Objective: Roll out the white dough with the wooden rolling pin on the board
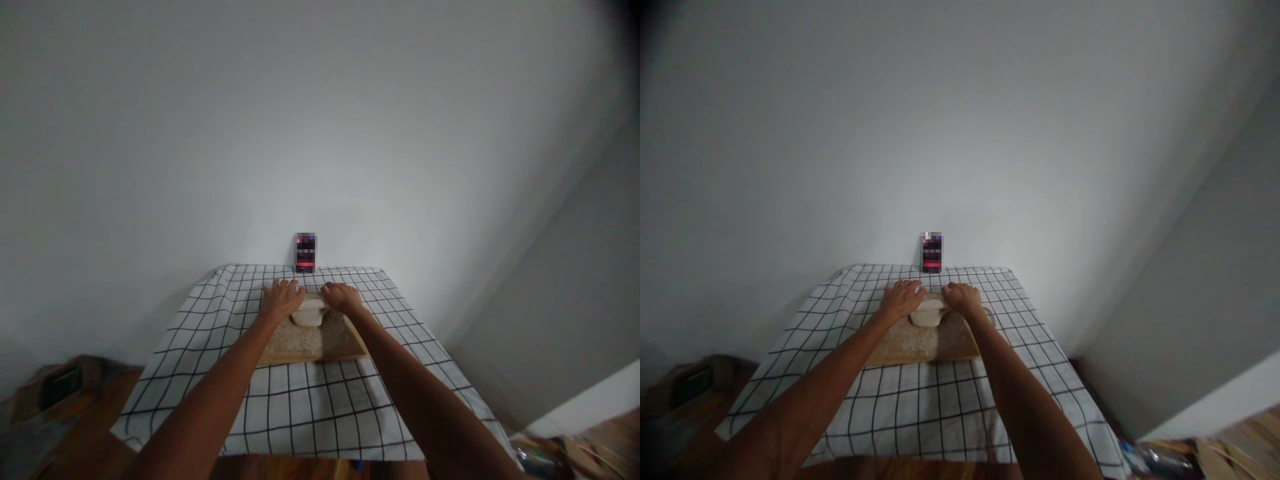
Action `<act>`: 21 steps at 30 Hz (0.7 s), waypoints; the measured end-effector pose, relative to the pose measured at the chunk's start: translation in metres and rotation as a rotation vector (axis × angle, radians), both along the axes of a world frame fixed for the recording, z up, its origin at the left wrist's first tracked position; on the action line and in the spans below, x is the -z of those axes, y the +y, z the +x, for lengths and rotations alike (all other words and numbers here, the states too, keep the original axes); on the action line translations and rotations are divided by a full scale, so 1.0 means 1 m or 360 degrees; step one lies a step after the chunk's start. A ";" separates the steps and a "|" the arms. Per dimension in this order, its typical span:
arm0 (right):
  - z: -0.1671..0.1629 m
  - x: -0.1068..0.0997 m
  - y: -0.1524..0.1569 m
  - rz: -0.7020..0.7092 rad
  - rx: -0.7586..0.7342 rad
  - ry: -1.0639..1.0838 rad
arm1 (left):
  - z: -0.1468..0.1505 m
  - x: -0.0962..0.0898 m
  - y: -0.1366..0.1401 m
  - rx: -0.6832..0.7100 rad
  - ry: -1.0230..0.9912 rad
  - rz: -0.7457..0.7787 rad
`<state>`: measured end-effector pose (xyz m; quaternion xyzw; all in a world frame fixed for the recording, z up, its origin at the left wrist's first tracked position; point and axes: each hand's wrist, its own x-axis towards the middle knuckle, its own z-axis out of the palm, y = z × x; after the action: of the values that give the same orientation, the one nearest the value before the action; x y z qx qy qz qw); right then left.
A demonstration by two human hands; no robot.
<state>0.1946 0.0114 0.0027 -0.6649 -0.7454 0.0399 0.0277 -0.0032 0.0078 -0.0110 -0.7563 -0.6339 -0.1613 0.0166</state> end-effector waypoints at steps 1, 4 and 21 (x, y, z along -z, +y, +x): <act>0.000 0.001 0.000 0.0031 -0.0011 0.0014 | 0.000 0.000 -0.002 0.0000 0.0009 0.0009; 0.001 0.004 -0.002 0.0090 -0.0034 0.0050 | 0.001 -0.002 -0.009 -0.0005 0.0044 0.0043; 0.006 0.013 -0.043 0.0380 -0.0150 0.0156 | 0.005 -0.007 -0.035 0.0038 0.0164 -0.0007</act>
<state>0.2010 -0.0312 -0.0106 -0.6183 -0.7730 -0.0154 0.1411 0.0014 -0.0275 -0.0038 -0.7710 -0.6236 -0.1209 0.0456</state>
